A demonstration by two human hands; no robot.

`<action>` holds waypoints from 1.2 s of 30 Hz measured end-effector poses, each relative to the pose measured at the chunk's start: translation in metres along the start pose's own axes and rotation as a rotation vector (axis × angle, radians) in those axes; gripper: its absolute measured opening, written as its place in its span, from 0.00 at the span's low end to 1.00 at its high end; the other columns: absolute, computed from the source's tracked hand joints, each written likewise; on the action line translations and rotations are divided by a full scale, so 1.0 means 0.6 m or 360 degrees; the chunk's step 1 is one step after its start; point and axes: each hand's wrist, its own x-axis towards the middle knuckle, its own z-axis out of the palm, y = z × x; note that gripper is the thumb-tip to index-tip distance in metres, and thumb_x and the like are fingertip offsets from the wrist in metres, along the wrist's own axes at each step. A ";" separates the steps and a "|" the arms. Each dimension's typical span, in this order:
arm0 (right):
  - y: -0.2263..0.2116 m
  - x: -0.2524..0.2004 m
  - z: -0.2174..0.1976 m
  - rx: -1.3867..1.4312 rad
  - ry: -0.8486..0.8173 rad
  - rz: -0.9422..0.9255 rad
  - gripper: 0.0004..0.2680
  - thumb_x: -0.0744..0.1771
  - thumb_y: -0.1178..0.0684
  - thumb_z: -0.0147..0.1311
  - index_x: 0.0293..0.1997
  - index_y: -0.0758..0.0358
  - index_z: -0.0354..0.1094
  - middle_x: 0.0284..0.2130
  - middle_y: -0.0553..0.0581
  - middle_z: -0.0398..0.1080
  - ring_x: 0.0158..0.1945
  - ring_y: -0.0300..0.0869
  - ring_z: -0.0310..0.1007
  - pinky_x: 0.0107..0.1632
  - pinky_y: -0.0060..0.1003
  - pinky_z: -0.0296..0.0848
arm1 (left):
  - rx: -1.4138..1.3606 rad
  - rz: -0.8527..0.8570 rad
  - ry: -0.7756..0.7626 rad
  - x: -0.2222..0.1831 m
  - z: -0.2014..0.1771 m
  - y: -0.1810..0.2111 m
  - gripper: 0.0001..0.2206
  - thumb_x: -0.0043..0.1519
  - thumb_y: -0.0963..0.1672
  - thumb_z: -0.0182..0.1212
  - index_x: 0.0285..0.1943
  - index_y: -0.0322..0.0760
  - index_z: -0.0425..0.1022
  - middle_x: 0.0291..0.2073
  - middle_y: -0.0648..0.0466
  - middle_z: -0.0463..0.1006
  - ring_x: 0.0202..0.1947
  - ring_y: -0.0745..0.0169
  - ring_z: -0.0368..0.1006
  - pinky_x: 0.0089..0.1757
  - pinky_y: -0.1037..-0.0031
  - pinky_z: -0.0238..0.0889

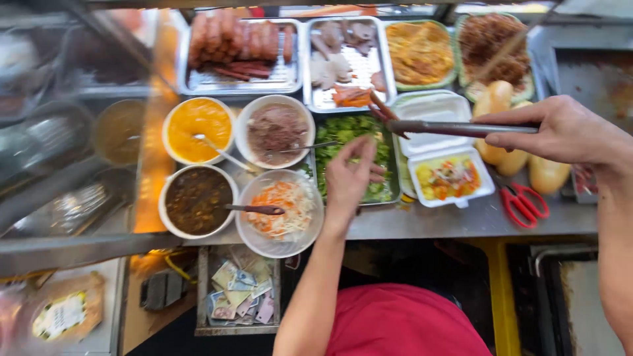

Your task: Preparing a takeaway food container with various meats and vegetables followed by making a lime-based drink.

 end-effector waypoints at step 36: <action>0.430 -0.264 0.309 0.1286 -0.0262 0.0585 0.27 0.61 0.58 0.63 0.69 0.60 0.60 0.34 0.56 0.80 0.38 0.43 0.77 0.43 0.37 0.76 | 0.0261 -0.0392 0.0024 -0.007 0.191 -0.148 0.13 0.57 0.38 0.71 0.48 0.20 0.81 0.37 0.43 0.84 0.36 0.59 0.83 0.40 0.78 0.78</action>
